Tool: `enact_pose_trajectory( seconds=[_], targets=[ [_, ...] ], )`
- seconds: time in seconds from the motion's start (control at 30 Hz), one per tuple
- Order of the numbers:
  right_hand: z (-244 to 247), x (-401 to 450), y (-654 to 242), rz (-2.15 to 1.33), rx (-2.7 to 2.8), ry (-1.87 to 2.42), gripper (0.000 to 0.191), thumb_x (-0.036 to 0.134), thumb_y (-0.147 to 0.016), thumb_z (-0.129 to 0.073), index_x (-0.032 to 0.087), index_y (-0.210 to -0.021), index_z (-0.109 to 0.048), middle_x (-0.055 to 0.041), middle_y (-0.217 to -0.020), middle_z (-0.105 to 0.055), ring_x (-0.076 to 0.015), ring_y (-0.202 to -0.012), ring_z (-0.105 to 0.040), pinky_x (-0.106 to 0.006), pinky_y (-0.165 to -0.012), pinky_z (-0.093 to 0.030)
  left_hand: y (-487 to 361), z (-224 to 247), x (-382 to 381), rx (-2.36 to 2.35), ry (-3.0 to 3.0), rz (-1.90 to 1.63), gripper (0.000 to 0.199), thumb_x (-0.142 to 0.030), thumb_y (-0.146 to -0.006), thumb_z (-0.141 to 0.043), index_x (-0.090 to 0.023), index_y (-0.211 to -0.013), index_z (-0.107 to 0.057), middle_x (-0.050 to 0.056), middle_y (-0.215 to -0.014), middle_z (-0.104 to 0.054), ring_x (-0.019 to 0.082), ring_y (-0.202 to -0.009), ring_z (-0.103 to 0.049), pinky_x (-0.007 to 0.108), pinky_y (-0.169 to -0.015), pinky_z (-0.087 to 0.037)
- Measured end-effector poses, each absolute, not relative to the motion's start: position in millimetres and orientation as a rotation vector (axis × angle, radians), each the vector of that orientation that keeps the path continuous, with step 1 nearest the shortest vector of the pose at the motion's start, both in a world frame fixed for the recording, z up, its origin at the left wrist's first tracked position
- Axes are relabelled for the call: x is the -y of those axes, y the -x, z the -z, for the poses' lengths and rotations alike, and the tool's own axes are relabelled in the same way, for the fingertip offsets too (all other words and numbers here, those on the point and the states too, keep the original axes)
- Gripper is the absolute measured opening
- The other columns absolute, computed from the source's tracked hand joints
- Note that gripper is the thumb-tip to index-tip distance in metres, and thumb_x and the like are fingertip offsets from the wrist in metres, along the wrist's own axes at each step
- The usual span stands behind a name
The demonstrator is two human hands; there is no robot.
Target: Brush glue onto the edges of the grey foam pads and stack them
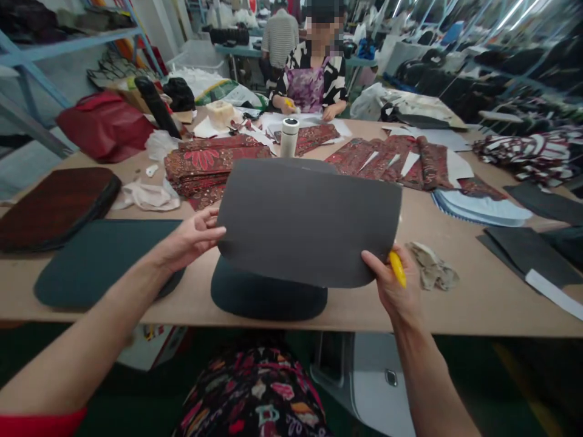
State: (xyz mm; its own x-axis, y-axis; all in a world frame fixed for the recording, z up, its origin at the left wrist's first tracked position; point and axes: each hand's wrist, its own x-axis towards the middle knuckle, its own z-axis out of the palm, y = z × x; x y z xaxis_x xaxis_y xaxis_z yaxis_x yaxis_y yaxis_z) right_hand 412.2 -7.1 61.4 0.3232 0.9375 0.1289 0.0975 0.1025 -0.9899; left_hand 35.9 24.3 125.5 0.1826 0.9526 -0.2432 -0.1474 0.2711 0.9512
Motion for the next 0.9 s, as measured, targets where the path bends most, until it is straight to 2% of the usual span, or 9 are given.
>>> enact_pose_trajectory(
  seconds=[0.17, 0.33, 0.53, 0.67, 0.9],
  targets=[
    [-22, 23, -397, -0.75, 1.192, 1.649, 0.059, 0.049, -0.059, -0.074, 0.017, -0.105, -0.058, -0.0069, -0.091, -0.065, -0.0194, -0.076, -0.059, -0.036, -0.073, -0.05, -29, -59, 11, -1.334, -0.894, -1.037, 0.074, -0.021, -0.055, -0.08, -0.017, -0.121, -0.047, -0.001, -0.079, -0.064, 0.016, -0.078, -0.064, 0.029, -0.074, -0.052],
    [4, 31, -367, -0.631, 1.39, 1.782, 0.067, 0.051, -0.064, -0.068, 0.013, -0.117, -0.055, -0.0129, -0.104, -0.062, -0.0244, -0.091, -0.058, -0.038, -0.081, -0.047, -12, -18, 34, -1.562, -1.007, -1.029, 0.094, -0.025, -0.059, -0.074, -0.017, -0.139, -0.027, -0.004, -0.075, -0.056, 0.014, -0.072, -0.06, 0.03, -0.074, -0.05],
    [20, 42, -352, -0.678, 1.453, 1.83, 0.069, 0.049, -0.068, -0.063, 0.013, -0.126, -0.051, -0.0128, -0.104, -0.063, -0.0252, -0.094, -0.058, -0.039, -0.083, -0.046, -1, 6, 52, -1.651, -1.096, -1.03, 0.097, -0.026, -0.062, -0.07, -0.019, -0.143, -0.018, -0.004, -0.076, -0.051, 0.014, -0.074, -0.058, 0.033, -0.081, -0.049],
    [29, 46, -353, -0.69, 1.448, 1.84, 0.073, 0.047, -0.069, -0.063, 0.013, -0.131, -0.046, -0.0129, -0.106, -0.063, -0.0242, -0.09, -0.059, -0.039, -0.082, -0.046, 1, 20, 55, -1.638, -1.014, -1.02, 0.104, -0.025, -0.059, -0.072, -0.017, -0.144, -0.013, -0.005, -0.076, -0.049, 0.013, -0.071, -0.058, 0.032, -0.078, -0.051],
    [43, 47, -351, -0.708, 1.48, 1.871, 0.074, 0.044, -0.071, -0.061, 0.012, -0.134, -0.042, -0.0093, -0.09, -0.065, -0.023, -0.082, -0.06, -0.037, -0.08, -0.046, 7, 45, 48, -1.639, -1.014, -1.02, 0.106, -0.023, -0.058, -0.072, -0.02, -0.145, -0.012, -0.003, -0.08, -0.054, 0.014, -0.07, -0.061, 0.031, -0.07, -0.052]
  ],
)
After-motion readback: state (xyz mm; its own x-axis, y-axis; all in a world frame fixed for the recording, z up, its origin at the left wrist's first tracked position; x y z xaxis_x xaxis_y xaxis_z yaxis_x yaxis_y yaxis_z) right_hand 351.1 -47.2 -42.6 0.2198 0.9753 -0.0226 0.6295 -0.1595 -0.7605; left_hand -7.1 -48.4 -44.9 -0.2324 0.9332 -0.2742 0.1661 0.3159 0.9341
